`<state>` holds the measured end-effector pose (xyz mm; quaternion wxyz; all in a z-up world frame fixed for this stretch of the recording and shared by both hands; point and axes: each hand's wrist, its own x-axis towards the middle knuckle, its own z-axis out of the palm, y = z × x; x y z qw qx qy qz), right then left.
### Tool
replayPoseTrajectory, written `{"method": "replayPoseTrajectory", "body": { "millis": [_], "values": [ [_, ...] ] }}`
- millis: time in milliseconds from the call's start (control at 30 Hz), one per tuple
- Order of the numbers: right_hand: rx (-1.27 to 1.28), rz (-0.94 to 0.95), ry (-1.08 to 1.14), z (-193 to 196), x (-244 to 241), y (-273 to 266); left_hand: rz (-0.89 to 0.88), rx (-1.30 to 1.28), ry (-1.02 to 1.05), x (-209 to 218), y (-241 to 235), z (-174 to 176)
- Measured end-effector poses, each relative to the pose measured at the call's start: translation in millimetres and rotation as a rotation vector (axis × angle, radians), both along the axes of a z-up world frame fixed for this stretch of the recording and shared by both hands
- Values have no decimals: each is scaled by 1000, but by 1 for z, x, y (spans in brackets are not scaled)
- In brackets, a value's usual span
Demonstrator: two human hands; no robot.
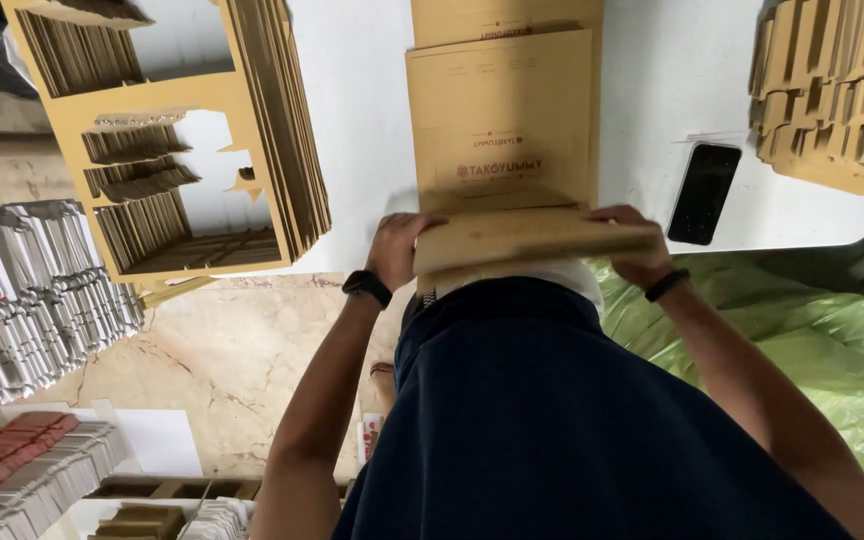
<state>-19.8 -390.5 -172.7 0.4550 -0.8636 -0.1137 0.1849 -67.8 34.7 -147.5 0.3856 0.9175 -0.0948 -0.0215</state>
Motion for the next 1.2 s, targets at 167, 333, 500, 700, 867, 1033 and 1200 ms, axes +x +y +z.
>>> {"method": "replayPoseTrajectory", "body": {
  "millis": [167, 333, 500, 700, 867, 1033, 1200],
  "values": [
    [114, -123, -122, 2, 40, 34, 156, -306, 429, 30, -1, -28],
    [193, -363, 230, -41, 70, 46, 364, -361, 733, 60, -10, -71],
    [331, -307, 355, 7, 89, 73, 394, -419, 781, 80, -19, -58],
    [217, -339, 429, 3, 79, 68, 420, -481, 798, 86, -13, -22],
    [227, -353, 492, -28, 83, 56, 469, -564, 789, 68, -14, -37],
    [247, -412, 531, -11, 76, 67, 518, -617, 777, 62, -20, -27],
    [375, -452, 619, 12, 72, 73, 572, -697, 802, 53, -12, -39]
  ]
}}
